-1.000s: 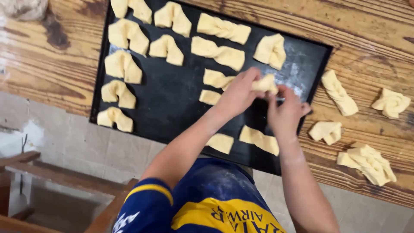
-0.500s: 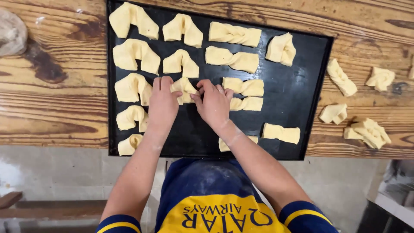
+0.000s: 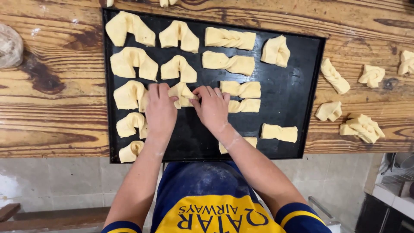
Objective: Shaping pre-cut dough into decorative forms and arranging them on a baking sheet
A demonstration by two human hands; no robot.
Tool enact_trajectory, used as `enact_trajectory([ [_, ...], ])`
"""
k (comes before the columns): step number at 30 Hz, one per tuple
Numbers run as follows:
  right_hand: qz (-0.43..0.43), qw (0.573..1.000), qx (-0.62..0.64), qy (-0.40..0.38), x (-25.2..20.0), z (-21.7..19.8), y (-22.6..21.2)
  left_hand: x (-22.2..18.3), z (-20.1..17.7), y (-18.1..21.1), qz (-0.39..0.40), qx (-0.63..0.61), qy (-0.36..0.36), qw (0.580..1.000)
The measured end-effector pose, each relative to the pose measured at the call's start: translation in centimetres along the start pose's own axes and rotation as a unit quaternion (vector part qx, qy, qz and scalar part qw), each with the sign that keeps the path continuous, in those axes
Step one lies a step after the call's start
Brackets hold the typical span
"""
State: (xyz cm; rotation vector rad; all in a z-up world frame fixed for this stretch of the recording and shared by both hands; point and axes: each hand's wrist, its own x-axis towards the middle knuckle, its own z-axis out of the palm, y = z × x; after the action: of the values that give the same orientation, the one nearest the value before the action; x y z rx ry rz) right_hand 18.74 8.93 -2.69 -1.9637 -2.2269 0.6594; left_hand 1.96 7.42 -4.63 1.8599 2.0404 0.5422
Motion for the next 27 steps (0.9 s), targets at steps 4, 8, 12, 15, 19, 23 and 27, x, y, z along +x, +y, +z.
enact_trajectory([
  [4,0.044,0.988,0.107,-0.103,2.1,-5.6,3.3,0.1,-2.2,-0.5,0.039,-0.019,0.026,0.999],
  [8,0.111,0.958,0.153,0.214,5.5,-8.0,16.6,-3.1,-7.5,-0.6,0.034,-0.097,0.034,0.994],
  [12,0.147,0.982,0.042,0.107,9.1,-6.9,28.2,-6.1,-10.0,-2.7,0.000,-0.077,0.021,0.997],
  [15,0.104,0.986,0.100,0.084,9.5,-8.4,27.1,-7.4,-10.5,-3.8,-0.083,-0.121,-0.021,0.989],
  [19,0.064,0.965,0.212,0.139,8.0,-8.9,26.0,-8.0,-10.2,-4.9,-0.088,-0.159,-0.016,0.983],
  [23,0.029,0.958,0.183,0.217,2.3,-10.9,18.3,-7.4,-10.6,-4.7,-0.057,-0.203,-0.013,0.977],
  [27,0.071,0.877,0.450,0.155,-4.0,-7.5,8.0,-7.5,-9.7,-4.6,-0.058,-0.227,-0.053,0.971],
])
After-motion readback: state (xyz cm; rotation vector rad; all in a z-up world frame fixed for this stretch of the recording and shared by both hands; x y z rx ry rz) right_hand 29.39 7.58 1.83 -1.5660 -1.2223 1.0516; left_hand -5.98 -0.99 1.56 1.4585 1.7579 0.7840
